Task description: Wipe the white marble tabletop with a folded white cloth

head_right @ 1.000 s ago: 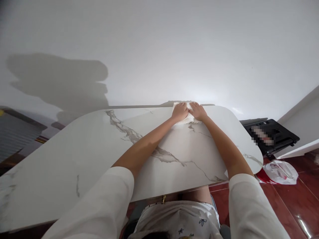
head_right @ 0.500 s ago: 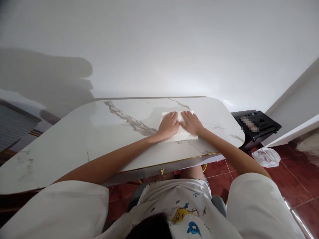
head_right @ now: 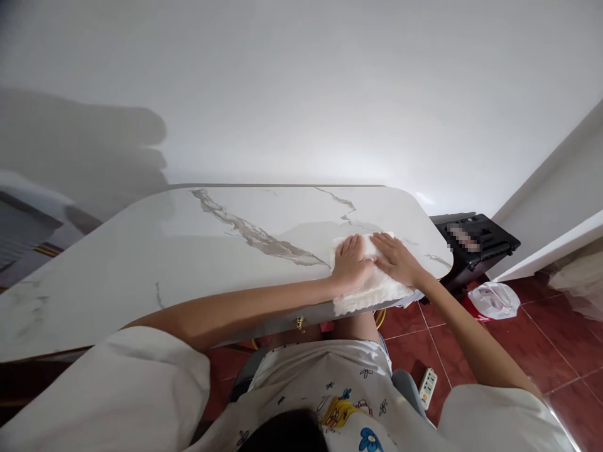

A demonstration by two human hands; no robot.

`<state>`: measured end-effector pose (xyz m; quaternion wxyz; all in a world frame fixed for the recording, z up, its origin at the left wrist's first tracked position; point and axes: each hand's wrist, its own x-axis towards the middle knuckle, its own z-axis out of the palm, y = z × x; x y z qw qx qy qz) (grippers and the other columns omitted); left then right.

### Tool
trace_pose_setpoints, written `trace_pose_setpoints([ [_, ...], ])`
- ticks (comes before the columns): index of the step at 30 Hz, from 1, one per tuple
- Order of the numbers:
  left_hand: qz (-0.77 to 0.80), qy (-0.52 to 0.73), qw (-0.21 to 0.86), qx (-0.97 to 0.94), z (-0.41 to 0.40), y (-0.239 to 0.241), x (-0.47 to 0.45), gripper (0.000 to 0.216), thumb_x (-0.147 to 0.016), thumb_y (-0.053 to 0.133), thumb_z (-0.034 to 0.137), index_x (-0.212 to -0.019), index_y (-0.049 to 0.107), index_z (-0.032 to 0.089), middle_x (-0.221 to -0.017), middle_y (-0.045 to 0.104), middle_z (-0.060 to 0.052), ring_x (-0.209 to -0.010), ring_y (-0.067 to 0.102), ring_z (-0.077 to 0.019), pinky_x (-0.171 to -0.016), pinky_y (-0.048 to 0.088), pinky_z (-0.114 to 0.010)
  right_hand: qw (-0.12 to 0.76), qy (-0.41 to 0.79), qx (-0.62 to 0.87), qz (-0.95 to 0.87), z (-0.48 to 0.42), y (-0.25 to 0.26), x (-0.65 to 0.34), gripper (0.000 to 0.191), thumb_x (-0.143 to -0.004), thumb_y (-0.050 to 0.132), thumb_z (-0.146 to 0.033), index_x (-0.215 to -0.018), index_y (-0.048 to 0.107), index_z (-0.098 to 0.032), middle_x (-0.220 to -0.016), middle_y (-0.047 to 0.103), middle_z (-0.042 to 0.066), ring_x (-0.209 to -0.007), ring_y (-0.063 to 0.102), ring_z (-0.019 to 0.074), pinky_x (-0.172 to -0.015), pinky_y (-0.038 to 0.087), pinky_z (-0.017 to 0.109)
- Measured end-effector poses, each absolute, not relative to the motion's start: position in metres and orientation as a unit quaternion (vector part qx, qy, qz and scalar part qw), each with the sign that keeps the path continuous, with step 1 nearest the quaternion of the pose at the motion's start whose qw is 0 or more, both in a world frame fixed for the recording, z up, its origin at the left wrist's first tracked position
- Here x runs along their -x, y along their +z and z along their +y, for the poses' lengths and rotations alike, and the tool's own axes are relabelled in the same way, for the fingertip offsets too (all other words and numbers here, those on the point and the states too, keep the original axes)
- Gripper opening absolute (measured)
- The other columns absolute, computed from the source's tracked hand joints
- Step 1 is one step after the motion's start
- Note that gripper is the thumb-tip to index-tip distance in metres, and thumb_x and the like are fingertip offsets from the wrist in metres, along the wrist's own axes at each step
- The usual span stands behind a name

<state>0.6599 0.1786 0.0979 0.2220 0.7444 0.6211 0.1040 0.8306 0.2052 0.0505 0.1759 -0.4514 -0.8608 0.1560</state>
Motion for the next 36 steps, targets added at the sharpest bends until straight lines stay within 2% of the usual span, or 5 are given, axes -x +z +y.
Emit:
trace_pose_setpoints([
  [6,0.616,0.083,0.228,-0.75,0.233,0.104,-0.688,0.06,-0.088,0.036,0.027,-0.143,0.03,0.004,-0.157,0.024,-0.018,-0.147,0.016,-0.0258,-0.119,0.012,-0.039,0.186,0.145,0.45,-0.861,0.267,0.037,-0.857,0.069,-0.093,0.025,-0.066,-0.151,0.03,-0.028,-0.155,0.035,0.003,-0.144,0.024,0.0291,-0.118,0.021,0.053],
  [10,0.625,0.084,0.184,-0.754,0.285,0.099,-0.686,0.047,-0.089,0.035,0.019,-0.133,0.044,0.005,-0.148,0.04,-0.018,-0.14,0.031,-0.0259,-0.115,0.02,-0.037,0.181,0.135,0.452,-0.863,0.322,0.033,-0.848,0.074,-0.092,0.02,-0.068,-0.15,0.033,-0.023,-0.154,0.036,0.006,-0.143,0.027,0.031,-0.118,0.021,0.053],
  [21,0.647,0.174,0.078,-0.738,0.404,0.07,-0.653,0.036,-0.092,0.032,0.017,-0.119,0.055,0.011,-0.128,0.058,-0.014,-0.126,0.044,-0.0236,-0.107,0.028,-0.035,0.193,0.146,0.464,-0.852,0.462,0.023,-0.804,0.07,-0.091,0.029,-0.064,-0.145,0.041,-0.021,-0.152,0.04,0.003,-0.143,0.029,0.0294,-0.119,0.021,0.047],
  [31,0.63,0.093,0.102,-0.765,0.469,0.068,-0.639,0.041,-0.093,0.032,0.026,-0.108,0.066,0.011,-0.114,0.067,-0.015,-0.109,0.059,-0.0279,-0.095,0.039,-0.039,0.197,0.165,0.525,-0.811,0.504,0.03,-0.787,0.046,-0.088,0.039,-0.043,-0.12,0.064,-0.021,-0.125,0.066,0.007,-0.115,0.058,0.0329,-0.098,0.044,0.047],
  [36,0.633,0.104,0.058,-0.765,0.464,0.066,-0.64,0.043,-0.095,0.027,0.027,-0.114,0.062,0.01,-0.119,0.065,-0.016,-0.115,0.055,-0.0273,-0.099,0.036,-0.039,0.178,0.145,0.513,-0.827,0.499,0.032,-0.786,0.05,-0.09,0.035,-0.042,-0.128,0.058,-0.019,-0.133,0.06,0.009,-0.121,0.054,0.0326,-0.102,0.041,0.048],
])
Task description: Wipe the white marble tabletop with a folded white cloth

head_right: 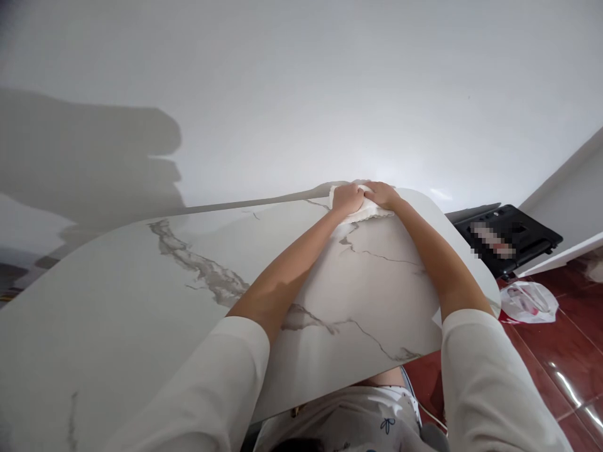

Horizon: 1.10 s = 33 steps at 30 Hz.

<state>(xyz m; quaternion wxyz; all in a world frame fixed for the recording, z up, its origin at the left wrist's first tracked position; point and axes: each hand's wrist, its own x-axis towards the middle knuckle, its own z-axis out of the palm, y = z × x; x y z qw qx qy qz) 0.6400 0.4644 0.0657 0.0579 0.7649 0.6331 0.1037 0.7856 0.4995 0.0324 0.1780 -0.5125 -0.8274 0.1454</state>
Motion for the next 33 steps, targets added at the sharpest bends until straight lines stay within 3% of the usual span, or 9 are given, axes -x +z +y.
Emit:
trace_pose_setpoints([
  [5,0.612,0.128,0.023,-0.78,0.437,0.063,-0.642,0.042,-0.094,0.029,0.023,-0.126,0.053,0.01,-0.133,0.055,-0.016,-0.127,0.044,-0.0262,-0.108,0.027,-0.037,0.169,0.138,0.484,-0.847,0.479,0.028,-0.795,0.064,-0.093,0.031,-0.053,-0.146,0.038,-0.019,-0.155,0.034,0.007,-0.144,0.025,0.031,-0.117,0.02,0.05],
  [13,0.618,0.142,0.038,-0.772,0.359,0.073,-0.649,0.043,-0.093,0.027,0.022,-0.13,0.047,0.009,-0.136,0.05,-0.017,-0.129,0.039,-0.0274,-0.111,0.022,-0.038,0.146,0.158,0.451,-0.866,0.409,0.035,-0.805,0.073,-0.093,0.022,-0.065,-0.152,0.027,-0.023,-0.158,0.025,0.004,-0.147,0.015,0.0298,-0.119,0.015,0.05],
  [19,0.623,0.14,0.109,-0.762,0.28,0.089,-0.652,0.041,-0.089,0.038,0.023,-0.128,0.046,0.015,-0.14,0.048,-0.013,-0.136,0.034,-0.0248,-0.114,0.02,-0.037,0.153,0.165,0.427,-0.876,0.326,0.044,-0.817,0.072,-0.093,0.023,-0.067,-0.152,0.027,-0.026,-0.157,0.028,0.003,-0.146,0.019,0.0283,-0.119,0.014,0.05],
  [25,0.646,0.1,0.239,-0.718,0.206,0.098,-0.67,0.06,-0.085,0.043,0.031,-0.142,0.031,0.016,-0.157,0.027,-0.011,-0.147,0.016,-0.0243,-0.118,0.013,-0.039,0.185,0.185,0.385,-0.885,0.24,0.054,-0.842,0.068,-0.092,0.031,-0.066,-0.151,0.027,-0.033,-0.155,0.033,0.0,-0.144,0.024,0.0274,-0.119,0.018,0.054],
  [29,0.62,0.089,0.293,-0.722,0.188,0.094,-0.692,0.071,-0.082,0.046,0.036,-0.146,0.023,0.014,-0.16,0.019,-0.011,-0.148,0.009,-0.0246,-0.12,0.009,-0.039,0.183,0.177,0.407,-0.877,0.209,0.059,-0.869,0.062,-0.093,0.037,-0.058,-0.151,0.025,-0.037,-0.154,0.033,-0.002,-0.145,0.022,0.0271,-0.118,0.02,0.057],
  [33,0.606,0.091,0.303,-0.73,0.201,0.092,-0.715,0.071,-0.082,0.046,0.04,-0.144,0.026,0.012,-0.159,0.02,-0.014,-0.148,0.011,-0.0254,-0.12,0.01,-0.038,0.176,0.133,0.444,-0.868,0.215,0.053,-0.895,0.058,-0.092,0.041,-0.05,-0.149,0.032,-0.036,-0.151,0.038,-0.001,-0.145,0.021,0.0291,-0.117,0.021,0.061],
])
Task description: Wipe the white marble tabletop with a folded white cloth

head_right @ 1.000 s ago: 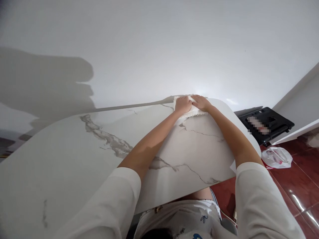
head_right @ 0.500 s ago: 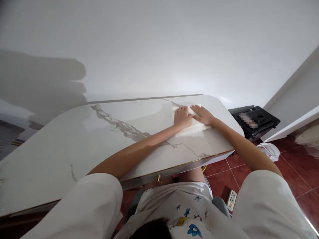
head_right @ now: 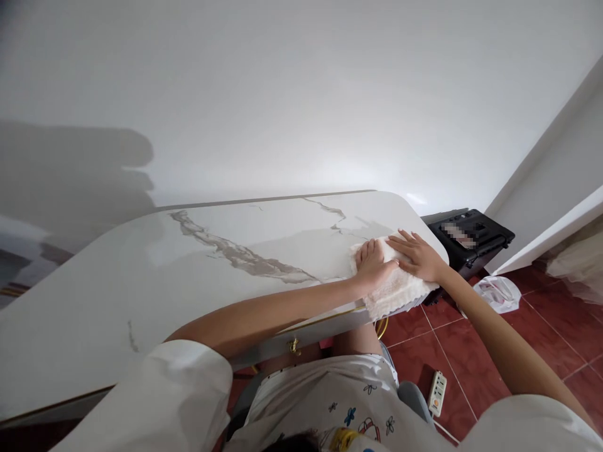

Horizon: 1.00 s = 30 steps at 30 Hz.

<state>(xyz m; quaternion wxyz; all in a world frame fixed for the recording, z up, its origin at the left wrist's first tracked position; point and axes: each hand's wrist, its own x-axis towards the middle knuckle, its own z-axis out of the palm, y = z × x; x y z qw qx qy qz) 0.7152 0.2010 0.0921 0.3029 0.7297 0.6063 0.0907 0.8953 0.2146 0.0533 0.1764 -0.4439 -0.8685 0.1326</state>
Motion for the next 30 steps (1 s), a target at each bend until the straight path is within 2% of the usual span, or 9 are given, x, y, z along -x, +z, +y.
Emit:
trace_pose_setpoints([
  [2,0.6,0.098,0.289,-0.739,0.219,0.091,-0.723,0.063,-0.084,0.044,0.037,-0.14,0.031,0.012,-0.157,0.026,-0.014,-0.147,0.015,-0.0247,-0.119,0.012,-0.038,0.182,0.13,0.456,-0.862,0.232,0.048,-0.903,0.058,-0.092,0.041,-0.048,-0.147,0.037,-0.031,-0.15,0.04,0.001,-0.143,0.027,0.0293,-0.116,0.025,0.058],
  [5,0.586,0.127,0.252,-0.76,0.253,0.088,-0.727,0.044,-0.088,0.039,0.034,-0.129,0.043,0.017,-0.147,0.042,-0.012,-0.142,0.027,-0.0225,-0.116,0.018,-0.036,0.178,0.153,0.503,-0.832,0.271,0.041,-0.905,0.058,-0.09,0.041,-0.047,-0.145,0.042,-0.027,-0.149,0.042,0.002,-0.141,0.031,0.0295,-0.115,0.031,0.053],
  [9,0.604,0.164,0.193,-0.756,0.299,0.08,-0.723,0.031,-0.092,0.033,0.026,-0.117,0.049,0.017,-0.136,0.052,-0.011,-0.133,0.038,-0.0209,-0.112,0.023,-0.035,0.16,0.173,0.554,-0.799,0.33,0.034,-0.887,0.055,-0.091,0.035,-0.04,-0.143,0.045,-0.027,-0.148,0.044,-0.002,-0.141,0.031,0.0289,-0.116,0.03,0.052],
  [13,0.607,0.181,0.125,-0.764,0.342,0.071,-0.714,0.029,-0.094,0.032,0.02,-0.115,0.052,0.014,-0.13,0.055,-0.012,-0.126,0.043,-0.0212,-0.108,0.026,-0.034,0.171,0.145,0.569,-0.791,0.377,0.03,-0.865,0.056,-0.092,0.03,-0.039,-0.145,0.041,-0.024,-0.151,0.04,-0.001,-0.143,0.027,0.0271,-0.118,0.027,0.049],
  [16,0.593,0.178,0.092,-0.78,0.373,0.065,-0.71,0.03,-0.095,0.032,0.021,-0.115,0.053,0.014,-0.128,0.057,-0.012,-0.123,0.045,-0.0222,-0.106,0.028,-0.035,0.169,0.135,0.576,-0.788,0.406,0.028,-0.857,0.058,-0.091,0.028,-0.038,-0.145,0.041,-0.02,-0.152,0.038,0.002,-0.143,0.027,0.0292,-0.117,0.027,0.052],
  [19,0.598,0.173,0.076,-0.779,0.403,0.061,-0.709,0.032,-0.095,0.033,0.022,-0.116,0.054,0.011,-0.127,0.058,-0.013,-0.123,0.045,-0.0233,-0.106,0.027,-0.035,0.172,0.132,0.582,-0.784,0.436,0.024,-0.855,0.059,-0.091,0.028,-0.037,-0.145,0.042,-0.017,-0.151,0.04,0.003,-0.143,0.029,0.0285,-0.117,0.028,0.049],
  [25,0.61,0.166,0.073,-0.771,0.451,0.056,-0.703,0.037,-0.094,0.034,0.023,-0.121,0.055,0.009,-0.131,0.057,-0.015,-0.125,0.045,-0.0247,-0.106,0.028,-0.036,0.203,0.126,0.579,-0.78,0.489,0.018,-0.846,0.054,-0.09,0.034,-0.041,-0.14,0.049,-0.026,-0.146,0.048,-0.002,-0.14,0.034,0.0285,-0.113,0.034,0.049],
  [30,0.622,0.138,0.083,-0.767,0.472,0.056,-0.698,0.038,-0.095,0.031,0.025,-0.113,0.061,0.01,-0.121,0.062,-0.015,-0.12,0.051,-0.0261,-0.101,0.032,-0.038,0.188,0.145,0.593,-0.77,0.505,0.022,-0.837,0.047,-0.09,0.032,-0.036,-0.122,0.065,-0.027,-0.134,0.06,-0.002,-0.126,0.051,0.0315,-0.106,0.041,0.048],
])
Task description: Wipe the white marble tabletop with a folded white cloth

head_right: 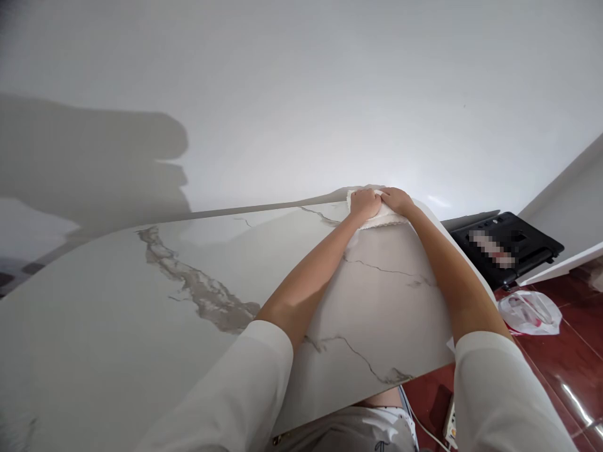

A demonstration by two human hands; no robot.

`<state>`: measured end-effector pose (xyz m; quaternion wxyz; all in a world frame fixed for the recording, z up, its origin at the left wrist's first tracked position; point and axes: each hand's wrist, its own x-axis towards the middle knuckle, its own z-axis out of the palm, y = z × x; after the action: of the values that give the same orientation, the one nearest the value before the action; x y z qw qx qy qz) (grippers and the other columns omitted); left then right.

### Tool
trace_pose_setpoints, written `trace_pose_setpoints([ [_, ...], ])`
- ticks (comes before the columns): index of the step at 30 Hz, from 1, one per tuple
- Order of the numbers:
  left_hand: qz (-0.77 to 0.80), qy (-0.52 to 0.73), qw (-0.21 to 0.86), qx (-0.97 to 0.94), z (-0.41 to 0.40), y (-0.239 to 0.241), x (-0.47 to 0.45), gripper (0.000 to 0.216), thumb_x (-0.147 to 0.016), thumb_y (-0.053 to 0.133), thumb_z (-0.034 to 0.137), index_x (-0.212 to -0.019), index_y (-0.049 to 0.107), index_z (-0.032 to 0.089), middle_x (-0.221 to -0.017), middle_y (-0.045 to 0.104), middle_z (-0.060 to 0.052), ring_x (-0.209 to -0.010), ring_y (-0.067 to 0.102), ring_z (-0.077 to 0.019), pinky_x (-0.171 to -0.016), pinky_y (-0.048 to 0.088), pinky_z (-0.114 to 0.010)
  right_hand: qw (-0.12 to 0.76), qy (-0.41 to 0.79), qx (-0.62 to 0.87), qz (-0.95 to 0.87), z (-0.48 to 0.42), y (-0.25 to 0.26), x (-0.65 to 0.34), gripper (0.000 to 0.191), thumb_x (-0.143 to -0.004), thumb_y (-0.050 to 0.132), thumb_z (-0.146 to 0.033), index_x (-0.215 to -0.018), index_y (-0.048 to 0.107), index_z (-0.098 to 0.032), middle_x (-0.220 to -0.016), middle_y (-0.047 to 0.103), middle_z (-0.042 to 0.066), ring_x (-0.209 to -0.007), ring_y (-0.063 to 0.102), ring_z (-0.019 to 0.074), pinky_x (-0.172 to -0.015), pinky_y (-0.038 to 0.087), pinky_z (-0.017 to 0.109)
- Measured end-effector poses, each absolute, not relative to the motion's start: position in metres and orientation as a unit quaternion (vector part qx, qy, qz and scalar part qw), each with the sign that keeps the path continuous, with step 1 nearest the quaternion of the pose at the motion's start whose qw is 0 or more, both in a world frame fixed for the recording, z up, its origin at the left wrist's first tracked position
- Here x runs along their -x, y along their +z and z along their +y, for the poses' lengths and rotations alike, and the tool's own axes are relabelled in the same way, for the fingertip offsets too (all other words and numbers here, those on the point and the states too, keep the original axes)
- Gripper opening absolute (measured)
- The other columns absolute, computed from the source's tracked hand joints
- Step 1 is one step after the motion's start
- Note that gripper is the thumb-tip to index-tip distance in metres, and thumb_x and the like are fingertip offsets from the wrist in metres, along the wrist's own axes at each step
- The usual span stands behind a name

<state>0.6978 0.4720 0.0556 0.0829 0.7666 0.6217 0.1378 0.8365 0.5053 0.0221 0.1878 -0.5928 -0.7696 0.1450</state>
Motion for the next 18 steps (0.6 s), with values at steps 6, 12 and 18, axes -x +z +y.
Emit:
trace_pose_setpoints([
  [6,0.62,0.145,0.061,-0.768,0.467,0.053,-0.7,0.039,-0.095,0.031,0.025,-0.115,0.06,0.009,-0.122,0.062,-0.017,-0.118,0.051,-0.0267,-0.102,0.031,-0.039,0.188,0.129,0.573,-0.787,0.503,0.024,-0.836,0.048,-0.092,0.031,-0.035,-0.128,0.06,-0.024,-0.137,0.058,-0.001,-0.13,0.048,0.0283,-0.11,0.036,0.043],
  [12,0.603,0.172,0.026,-0.778,0.431,0.054,-0.695,0.042,-0.093,0.034,0.022,-0.128,0.05,0.005,-0.133,0.053,-0.018,-0.125,0.043,-0.0276,-0.106,0.026,-0.038,0.133,0.088,0.571,-0.805,0.467,0.029,-0.83,0.057,-0.094,0.026,-0.031,-0.145,0.039,-0.01,-0.153,0.037,0.008,-0.143,0.028,0.0259,-0.117,0.024,0.04],
  [18,0.592,0.14,0.006,-0.794,0.371,0.059,-0.689,0.041,-0.093,0.032,0.022,-0.128,0.048,0.007,-0.131,0.054,-0.016,-0.124,0.044,-0.0276,-0.107,0.026,-0.038,0.129,0.039,0.55,-0.824,0.402,0.028,-0.829,0.055,-0.096,0.023,-0.03,-0.145,0.036,-0.009,-0.152,0.038,0.013,-0.142,0.029,0.0276,-0.113,0.029,0.043],
])
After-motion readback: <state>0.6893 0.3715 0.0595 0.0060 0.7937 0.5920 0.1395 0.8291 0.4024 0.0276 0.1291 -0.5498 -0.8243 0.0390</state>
